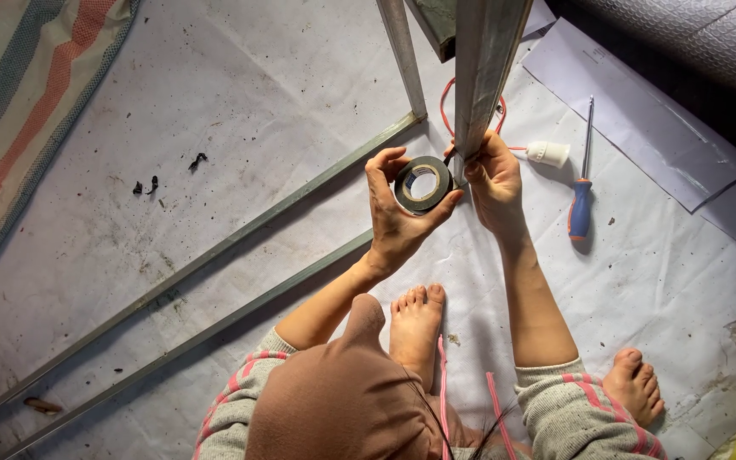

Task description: The person uses a screwdriver to tighten a screw on a metal frame, then picks up a roll of black electrical tape. They wrap the tape around a red wire attached to the frame to secure it, then place the tape roll on the floor.

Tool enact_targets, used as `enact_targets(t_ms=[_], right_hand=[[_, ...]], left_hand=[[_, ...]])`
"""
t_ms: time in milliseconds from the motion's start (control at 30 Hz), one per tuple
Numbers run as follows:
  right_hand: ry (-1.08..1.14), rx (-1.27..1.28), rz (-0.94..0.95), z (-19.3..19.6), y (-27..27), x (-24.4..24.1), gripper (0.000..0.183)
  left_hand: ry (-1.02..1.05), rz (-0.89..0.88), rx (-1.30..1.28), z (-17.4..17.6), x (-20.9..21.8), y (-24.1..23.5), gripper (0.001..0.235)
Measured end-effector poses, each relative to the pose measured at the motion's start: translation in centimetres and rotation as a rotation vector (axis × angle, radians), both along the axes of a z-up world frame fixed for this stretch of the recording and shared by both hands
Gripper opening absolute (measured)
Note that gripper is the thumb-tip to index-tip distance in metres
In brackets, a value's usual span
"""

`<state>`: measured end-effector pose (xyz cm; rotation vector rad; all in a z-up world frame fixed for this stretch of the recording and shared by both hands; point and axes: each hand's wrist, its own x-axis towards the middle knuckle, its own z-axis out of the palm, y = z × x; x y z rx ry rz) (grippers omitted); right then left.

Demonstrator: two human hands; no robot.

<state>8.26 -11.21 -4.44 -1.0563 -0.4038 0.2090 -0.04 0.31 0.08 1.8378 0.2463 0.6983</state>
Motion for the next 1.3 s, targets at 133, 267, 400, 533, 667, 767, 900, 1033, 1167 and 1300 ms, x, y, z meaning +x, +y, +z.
enact_targets(t_ms=[133,267,400,533,667,767,900,1033,1167,1300], right_hand=[[0.034,0.029,-0.081,0.9,0.4,-1.1,0.045],[-0.047,-0.128,-0.307,3.4,-0.1,-3.2,0.042],[-0.122,-0.257,-0.432,2.9,-1.1,-5.1,0.041],[-0.244,-0.41,-0.262,6.1,-1.2,-6.2,0.042],[-0.325,-0.723,-0.191,8.0,-1.4,-6.3,0.05],[-0.3,-0.758,-0.182,6.6,-1.2,-6.2,0.037],[-0.447,-0.86,-0.318,7.2,-1.1,-6.7,0.024],[-0.537,-0.918,-0.365,7.7,-1.1,-6.7,0.04],[-0.577,-0.885,-0.408,8.0,-0.7,-6.5,0.046],[-0.623,-0.905,-0.454,9.4,0.0,-6.3,0.038]], left_hand=[[-0.001,-0.007,-0.055,-0.3,-0.2,-0.9,0.093],[-0.042,0.005,-0.082,-0.3,-0.1,-1.3,0.102],[-0.093,0.019,-0.028,-1.8,0.1,-1.5,0.108],[-0.152,-0.123,-0.021,-1.9,-0.8,-1.1,0.102],[-0.224,-0.473,-0.278,-0.9,-2.1,-0.5,0.099],[-0.229,-0.595,-0.446,-0.6,-2.3,0.4,0.079],[-0.133,-0.415,-0.431,-1.6,-0.9,2.7,0.045],[-0.089,-0.43,-0.459,-2.1,2.3,3.8,0.037],[-0.035,-0.719,-0.584,-3.2,4.9,4.2,0.05],[-0.024,-1.023,-0.769,-2.5,6.4,3.8,0.052]])
